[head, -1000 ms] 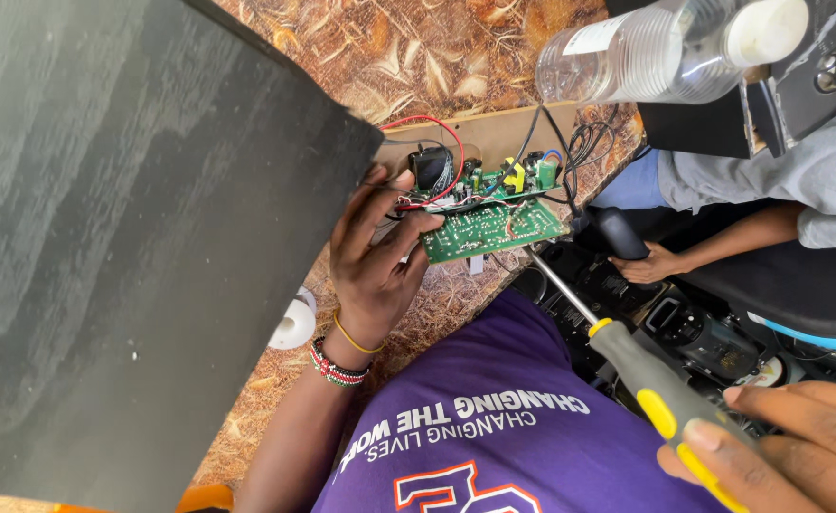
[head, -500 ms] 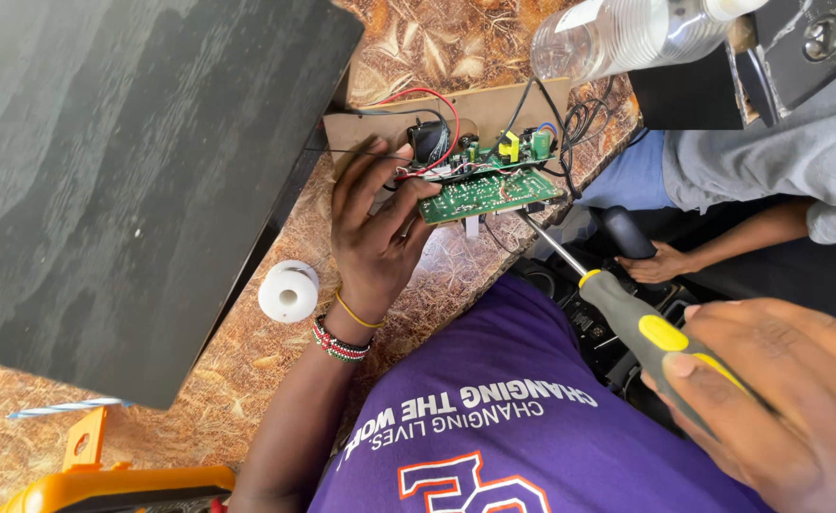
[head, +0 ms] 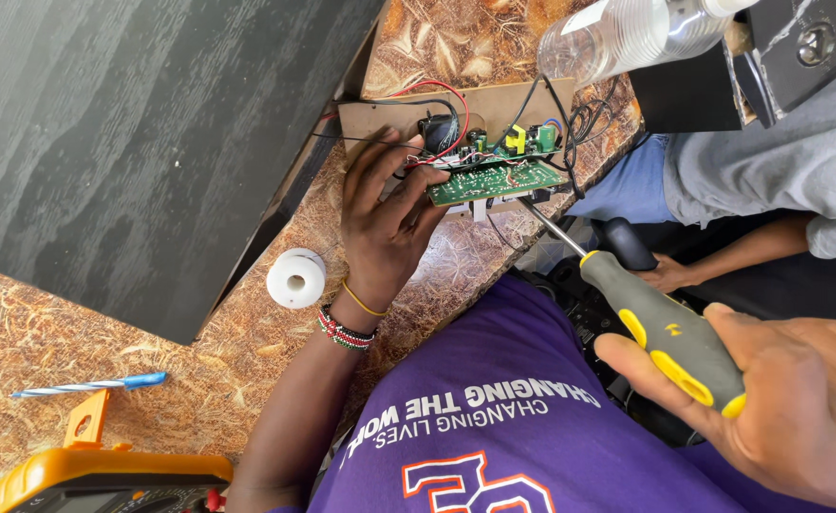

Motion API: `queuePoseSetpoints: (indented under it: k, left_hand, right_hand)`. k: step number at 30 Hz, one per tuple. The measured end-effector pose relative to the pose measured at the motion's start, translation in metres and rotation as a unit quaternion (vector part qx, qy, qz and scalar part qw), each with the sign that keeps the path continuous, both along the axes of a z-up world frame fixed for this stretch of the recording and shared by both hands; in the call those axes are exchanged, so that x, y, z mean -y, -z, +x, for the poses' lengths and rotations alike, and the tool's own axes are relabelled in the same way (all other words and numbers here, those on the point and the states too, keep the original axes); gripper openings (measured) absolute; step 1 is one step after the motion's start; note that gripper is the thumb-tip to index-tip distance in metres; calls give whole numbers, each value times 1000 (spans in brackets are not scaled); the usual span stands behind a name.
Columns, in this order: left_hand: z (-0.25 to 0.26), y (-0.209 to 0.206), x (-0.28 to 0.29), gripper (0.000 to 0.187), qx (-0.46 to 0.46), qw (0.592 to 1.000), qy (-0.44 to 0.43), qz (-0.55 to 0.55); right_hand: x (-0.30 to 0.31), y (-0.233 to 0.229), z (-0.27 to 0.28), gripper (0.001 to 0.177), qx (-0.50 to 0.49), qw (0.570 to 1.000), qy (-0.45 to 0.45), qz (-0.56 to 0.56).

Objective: The person uses a screwdriver to work on a green circuit board attached to a wooden base, then places the assembly into a black speaker enclosure. They also handle a multimeter and a roll of solder.

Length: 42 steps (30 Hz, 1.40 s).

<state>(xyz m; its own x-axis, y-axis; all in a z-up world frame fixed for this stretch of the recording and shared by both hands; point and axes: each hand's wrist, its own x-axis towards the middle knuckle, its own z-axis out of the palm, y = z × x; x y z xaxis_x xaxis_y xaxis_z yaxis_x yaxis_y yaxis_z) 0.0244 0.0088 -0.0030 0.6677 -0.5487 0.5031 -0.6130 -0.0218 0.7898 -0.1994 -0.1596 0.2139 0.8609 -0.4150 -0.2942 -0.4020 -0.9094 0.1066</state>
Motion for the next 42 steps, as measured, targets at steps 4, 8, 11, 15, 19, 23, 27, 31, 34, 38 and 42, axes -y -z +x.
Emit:
queuePoseSetpoints:
  k: [4, 8, 11, 15, 19, 23, 27, 31, 34, 38, 42]
  left_hand:
    - [-1, 0, 1, 18, -1, 1000, -4, -12]
    - [-1, -4, 1, 17, 3, 1000, -10, -15]
    - [-1, -3, 1, 18, 6, 1000, -13, -14]
    - [-1, -3, 2, 18, 5, 1000, -19, -12]
    - [2, -4, 2, 20, -4, 1000, -6, -7]
    - [1, -1, 3, 16, -15, 1000, -8, 7]
    - [-1, 1, 4, 16, -18, 1000, -13, 9]
    - [-2, -3, 4, 15, -5, 1000, -18, 1]
    - [-4, -6, 3, 19, 2, 1000, -19, -6]
    - [-6, -2, 3, 22, -1, 1000, -22, -11]
    - [-5, -6, 4, 22, 8, 1000, -20, -15]
  right_hand:
    - [14, 2, 9, 71, 112, 983, -148, -9]
    - [29, -20, 70, 44, 207, 877, -397, 175]
    - [23, -2, 101, 19, 194, 759, -429, 451]
    - [31, 17, 136, 30, 155, 568, -461, 664]
    - [18, 35, 125, 33, 327, 539, -375, 680]
    - [9, 43, 95, 17, 453, 644, -238, 569]
    - [-24, 72, 82, 23, 656, 584, -60, 474]
    - [-46, 78, 82, 17, 695, 590, -51, 408]
    - [-39, 70, 90, 28, 663, 613, -108, 417]
    - [2, 27, 107, 31, 261, 663, -430, 555]
    - [6, 20, 136, 35, 103, 549, -506, 657]
